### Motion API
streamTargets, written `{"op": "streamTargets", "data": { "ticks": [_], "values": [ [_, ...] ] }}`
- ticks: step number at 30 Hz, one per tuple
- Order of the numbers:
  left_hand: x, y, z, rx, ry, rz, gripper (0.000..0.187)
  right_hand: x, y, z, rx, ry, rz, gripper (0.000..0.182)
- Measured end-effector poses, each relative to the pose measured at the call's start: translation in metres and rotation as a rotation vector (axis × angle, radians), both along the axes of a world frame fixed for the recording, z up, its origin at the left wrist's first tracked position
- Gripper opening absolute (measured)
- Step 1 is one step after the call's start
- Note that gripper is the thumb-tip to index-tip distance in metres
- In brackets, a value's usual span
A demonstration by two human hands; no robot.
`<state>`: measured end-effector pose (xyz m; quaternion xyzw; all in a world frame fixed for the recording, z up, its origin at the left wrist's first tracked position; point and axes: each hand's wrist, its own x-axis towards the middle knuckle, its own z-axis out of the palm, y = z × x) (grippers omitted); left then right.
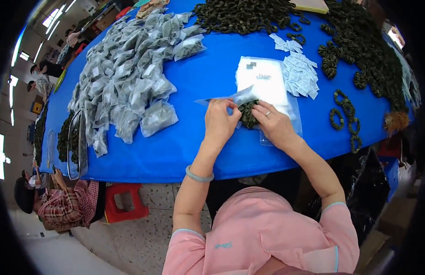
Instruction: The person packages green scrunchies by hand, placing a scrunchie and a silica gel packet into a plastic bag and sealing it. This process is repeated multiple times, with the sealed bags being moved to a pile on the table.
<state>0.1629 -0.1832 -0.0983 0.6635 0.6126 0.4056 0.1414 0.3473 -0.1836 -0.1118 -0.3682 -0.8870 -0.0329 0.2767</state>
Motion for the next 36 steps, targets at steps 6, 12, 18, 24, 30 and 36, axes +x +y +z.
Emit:
{"op": "streamTargets", "data": {
  "ticks": [6, 12, 18, 24, 30, 36],
  "values": [
    [0.008, -0.007, 0.012, 0.009, 0.165, -0.010, 0.004, -0.010, 0.004, -0.009, 0.080, 0.016, 0.099, 0.027],
    [-0.004, -0.005, 0.011, 0.144, 0.125, 0.033, 0.006, -0.025, 0.012, 0.006, -0.340, 0.228, 0.075, 0.031],
    [-0.025, -0.020, 0.003, -0.026, 0.024, 0.370, 0.010, -0.044, 0.023, 0.011, -0.504, 0.196, -0.053, 0.030],
    [-0.040, -0.014, -0.004, -0.438, -0.138, 0.274, 0.009, -0.058, 0.026, 0.015, -0.498, 0.146, -0.028, 0.026],
    [-0.051, -0.018, -0.023, -0.122, -0.164, 0.133, 0.007, -0.081, 0.033, -0.001, -0.139, -0.097, -0.024, 0.014],
    [-0.060, -0.037, -0.028, 0.069, -0.046, 0.117, 0.007, -0.115, 0.036, 0.009, -0.312, -0.092, -0.057, 0.019]
  ]
}}
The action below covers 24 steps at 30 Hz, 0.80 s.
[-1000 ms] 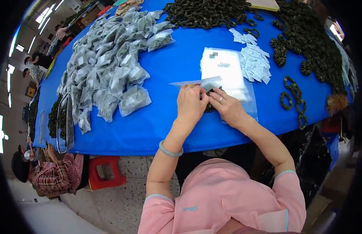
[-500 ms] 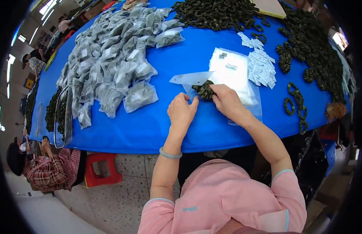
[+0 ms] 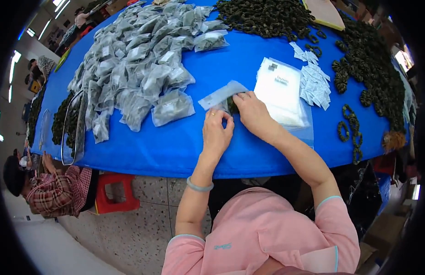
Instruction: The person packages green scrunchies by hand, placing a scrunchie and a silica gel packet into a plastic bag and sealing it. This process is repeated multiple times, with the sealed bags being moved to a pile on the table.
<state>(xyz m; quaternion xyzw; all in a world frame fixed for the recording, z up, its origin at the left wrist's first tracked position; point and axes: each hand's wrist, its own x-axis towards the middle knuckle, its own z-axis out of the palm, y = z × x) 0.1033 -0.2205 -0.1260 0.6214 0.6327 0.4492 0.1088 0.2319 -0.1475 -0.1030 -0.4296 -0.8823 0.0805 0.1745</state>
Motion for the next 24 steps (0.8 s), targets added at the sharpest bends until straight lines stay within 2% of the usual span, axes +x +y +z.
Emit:
{"op": "streamTargets", "data": {
  "ticks": [1, 5, 6, 10, 11, 15, 20, 24],
  "values": [
    [-0.001, -0.003, 0.000, -0.001, 0.001, 0.004, 0.007, -0.007, 0.001, 0.006, -0.001, 0.001, 0.004, 0.019],
    [0.001, -0.016, 0.012, -0.214, -0.091, 0.001, 0.008, -0.029, 0.004, 0.034, -0.612, 0.144, -0.119, 0.021],
    [0.000, -0.021, 0.019, -0.216, -0.092, 0.003, 0.008, -0.029, 0.003, 0.030, -0.613, 0.141, -0.118, 0.021],
    [-0.012, -0.038, 0.056, -0.719, -0.120, 0.224, 0.008, -0.025, -0.001, -0.010, 0.110, 0.049, 0.310, 0.024],
    [-0.014, -0.037, 0.054, -0.720, -0.122, 0.227, 0.008, -0.026, -0.002, -0.015, 0.108, 0.049, 0.314, 0.024],
    [-0.023, -0.022, 0.026, 0.211, 0.234, 0.324, 0.018, -0.030, -0.008, -0.028, 0.326, 0.076, 0.301, 0.025],
    [-0.033, -0.010, 0.011, 0.043, 0.243, 0.176, 0.023, -0.020, -0.007, -0.033, 0.322, 0.050, 0.313, 0.026],
    [-0.033, -0.007, -0.006, -0.001, 0.225, 0.194, 0.023, -0.013, -0.008, -0.034, 0.273, 0.099, 0.266, 0.026]
  ]
}}
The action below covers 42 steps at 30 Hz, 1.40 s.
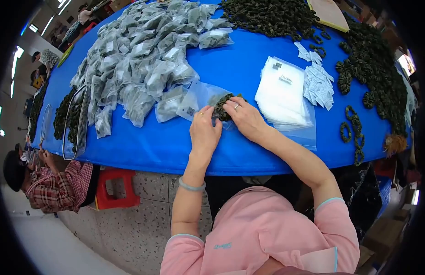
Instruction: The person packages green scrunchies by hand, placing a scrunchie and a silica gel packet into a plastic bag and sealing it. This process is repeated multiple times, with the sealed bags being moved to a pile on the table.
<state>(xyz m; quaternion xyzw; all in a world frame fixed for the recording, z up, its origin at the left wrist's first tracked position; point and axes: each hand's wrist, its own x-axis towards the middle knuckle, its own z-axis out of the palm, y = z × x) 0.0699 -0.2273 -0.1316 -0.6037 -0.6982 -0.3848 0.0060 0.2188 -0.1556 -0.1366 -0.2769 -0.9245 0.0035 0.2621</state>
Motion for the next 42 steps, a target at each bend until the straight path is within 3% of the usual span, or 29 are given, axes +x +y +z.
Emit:
{"op": "streamTargets", "data": {
  "ticks": [7, 11, 12, 16, 17, 21, 27, 31, 34, 37, 42],
  "values": [
    [0.004, 0.007, 0.027, -0.284, -0.116, 0.061, 0.021, 0.010, -0.007, 0.005, 0.071, 0.010, 0.014, 0.019],
    [0.010, 0.022, 0.008, 0.316, 0.056, -0.305, 0.012, 0.013, -0.006, -0.001, 0.070, 0.037, 0.208, 0.018],
    [0.012, 0.022, 0.012, 0.316, 0.055, -0.306, 0.012, 0.013, -0.006, -0.001, 0.069, 0.037, 0.207, 0.018],
    [0.022, 0.009, 0.033, 0.571, 0.269, 0.086, 0.009, 0.005, -0.009, -0.001, -0.037, 0.235, 0.056, 0.022],
    [0.022, 0.002, 0.033, 0.569, 0.271, 0.087, 0.009, 0.002, -0.009, 0.000, -0.038, 0.236, 0.057, 0.022],
    [0.021, -0.037, 0.026, -0.120, -0.090, 0.341, 0.012, -0.016, -0.017, 0.003, -0.124, 0.081, -0.040, 0.013],
    [0.003, -0.035, 0.005, -0.285, -0.119, 0.261, 0.014, -0.039, -0.011, 0.007, -0.043, 0.091, -0.007, 0.020],
    [0.008, -0.038, 0.008, -0.181, -0.488, -0.032, 0.015, -0.041, -0.008, 0.010, 0.077, 0.132, -0.092, 0.023],
    [0.020, -0.053, 0.014, -0.250, -0.529, -0.105, 0.016, -0.007, -0.041, 0.038, 0.086, 0.131, -0.100, 0.028],
    [0.029, -0.070, 0.020, -0.334, -0.575, -0.181, 0.016, 0.031, -0.070, 0.054, -0.087, 0.140, -0.078, 0.034],
    [0.031, -0.088, 0.022, -0.466, -0.423, -0.141, 0.013, 0.064, -0.086, 0.046, -0.247, 0.272, -0.329, 0.044]
  ]
}}
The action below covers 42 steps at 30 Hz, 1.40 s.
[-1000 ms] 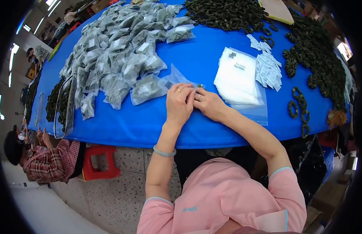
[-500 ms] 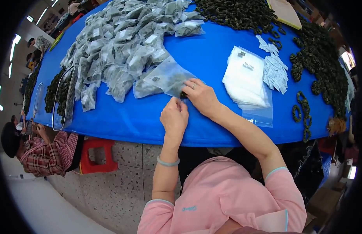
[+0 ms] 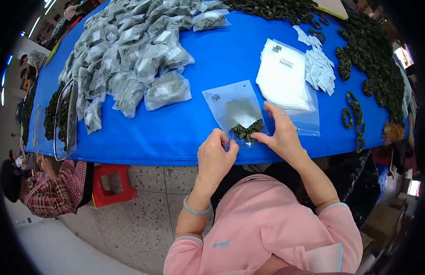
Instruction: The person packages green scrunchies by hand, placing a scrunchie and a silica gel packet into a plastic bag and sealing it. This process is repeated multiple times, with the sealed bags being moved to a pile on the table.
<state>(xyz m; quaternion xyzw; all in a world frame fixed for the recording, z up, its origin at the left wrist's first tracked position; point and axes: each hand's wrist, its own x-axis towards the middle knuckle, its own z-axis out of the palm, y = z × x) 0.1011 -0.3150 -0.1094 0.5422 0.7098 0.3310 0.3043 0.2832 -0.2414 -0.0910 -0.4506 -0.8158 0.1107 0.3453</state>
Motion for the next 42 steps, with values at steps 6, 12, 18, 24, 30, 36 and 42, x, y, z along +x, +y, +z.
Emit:
{"op": "streamTargets", "data": {
  "ticks": [6, 12, 18, 24, 30, 36, 42],
  "values": [
    [0.015, 0.031, -0.002, 0.653, 0.568, 0.151, 0.031, 0.002, 0.002, -0.001, -0.861, 0.075, -0.074, 0.048],
    [0.018, 0.041, -0.009, 0.479, 0.493, 0.154, 0.034, 0.022, -0.003, -0.018, -0.526, -0.037, -0.094, 0.043],
    [0.020, 0.030, -0.015, 0.189, 0.218, 0.122, 0.018, -0.007, 0.008, -0.013, 0.131, 0.025, -0.095, 0.033],
    [0.023, 0.018, -0.018, 0.178, 0.028, 0.167, 0.025, -0.004, 0.037, -0.032, -0.145, 0.018, -0.203, 0.034],
    [0.019, -0.001, -0.007, -0.093, -0.466, 0.139, 0.026, 0.015, 0.005, -0.023, 0.000, 0.043, -0.037, 0.025],
    [0.019, -0.016, -0.001, -0.214, -0.764, 0.192, 0.028, 0.008, -0.023, -0.023, -0.100, 0.164, 0.348, 0.011],
    [0.018, -0.025, -0.006, -0.252, -0.961, 0.185, 0.030, 0.005, -0.035, -0.025, -0.128, 0.180, 0.356, 0.006]
  ]
}}
